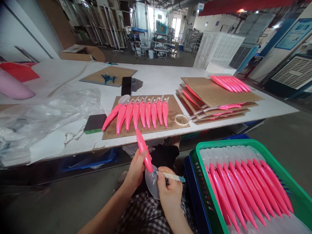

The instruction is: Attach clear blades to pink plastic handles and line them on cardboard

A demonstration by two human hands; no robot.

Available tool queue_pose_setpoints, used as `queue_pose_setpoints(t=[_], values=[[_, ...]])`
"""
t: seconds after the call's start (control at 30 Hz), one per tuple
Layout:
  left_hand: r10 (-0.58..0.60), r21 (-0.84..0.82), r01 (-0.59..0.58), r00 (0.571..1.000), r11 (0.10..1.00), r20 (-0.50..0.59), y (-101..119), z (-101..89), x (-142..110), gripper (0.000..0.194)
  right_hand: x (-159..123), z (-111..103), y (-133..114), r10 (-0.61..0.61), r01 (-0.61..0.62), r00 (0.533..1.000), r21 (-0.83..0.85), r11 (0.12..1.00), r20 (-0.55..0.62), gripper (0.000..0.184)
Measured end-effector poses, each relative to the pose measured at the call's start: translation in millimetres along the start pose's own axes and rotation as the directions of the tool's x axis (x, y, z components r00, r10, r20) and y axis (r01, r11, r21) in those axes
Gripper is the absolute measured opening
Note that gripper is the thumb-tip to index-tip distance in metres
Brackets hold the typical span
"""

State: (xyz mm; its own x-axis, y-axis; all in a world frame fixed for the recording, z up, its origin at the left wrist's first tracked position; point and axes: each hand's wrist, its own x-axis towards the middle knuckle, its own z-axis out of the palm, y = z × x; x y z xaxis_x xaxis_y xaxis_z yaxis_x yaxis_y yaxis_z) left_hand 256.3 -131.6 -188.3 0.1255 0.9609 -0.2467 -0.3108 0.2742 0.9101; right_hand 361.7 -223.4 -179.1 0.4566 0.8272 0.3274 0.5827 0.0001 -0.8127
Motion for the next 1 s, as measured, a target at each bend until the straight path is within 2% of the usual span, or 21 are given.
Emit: queue_pose_setpoints(t=[0.17, 0.27, 0.4, 0.57, 0.73, 1.0], values=[[0.000, -0.007, 0.000, 1.000, 1.000, 0.005, 0.4, -1.9, -0.7, 0.030, 0.0, -2.8, 3.1, 0.057, -0.059, 0.998, 0.090, 0.994, 0.019, 0.022], [-0.012, -0.015, 0.013, 1.000, 1.000, 0.011, 1.4, -2.2, -1.9, 0.032, -0.1, -12.1, 3.8, 0.011, -0.012, 1.000, 0.143, 0.990, 0.004, 0.020], [-0.020, -0.020, 0.020, 1.000, 1.000, 0.009, 2.6, -1.7, -2.0, 0.034, 0.9, -21.8, 5.7, -0.056, 0.049, 0.997, 0.126, 0.991, 0.051, 0.018], [-0.034, -0.019, 0.034, 0.999, 0.999, 0.013, 3.1, -1.6, -0.2, 0.036, 4.6, -20.3, 3.8, -0.080, 0.063, 0.986, 0.116, 0.991, 0.145, 0.013], [-0.036, -0.008, 0.037, 0.999, 0.999, 0.012, 2.7, -1.7, 0.0, 0.036, 7.1, -18.3, 1.2, -0.192, 0.171, 0.967, 0.128, 0.977, 0.167, 0.011], [-0.025, 0.000, 0.025, 1.000, 1.000, 0.004, 3.1, -1.8, -0.6, 0.033, 10.6, -19.7, -0.8, -0.212, 0.187, 0.954, 0.130, 0.974, 0.212, 0.010]])
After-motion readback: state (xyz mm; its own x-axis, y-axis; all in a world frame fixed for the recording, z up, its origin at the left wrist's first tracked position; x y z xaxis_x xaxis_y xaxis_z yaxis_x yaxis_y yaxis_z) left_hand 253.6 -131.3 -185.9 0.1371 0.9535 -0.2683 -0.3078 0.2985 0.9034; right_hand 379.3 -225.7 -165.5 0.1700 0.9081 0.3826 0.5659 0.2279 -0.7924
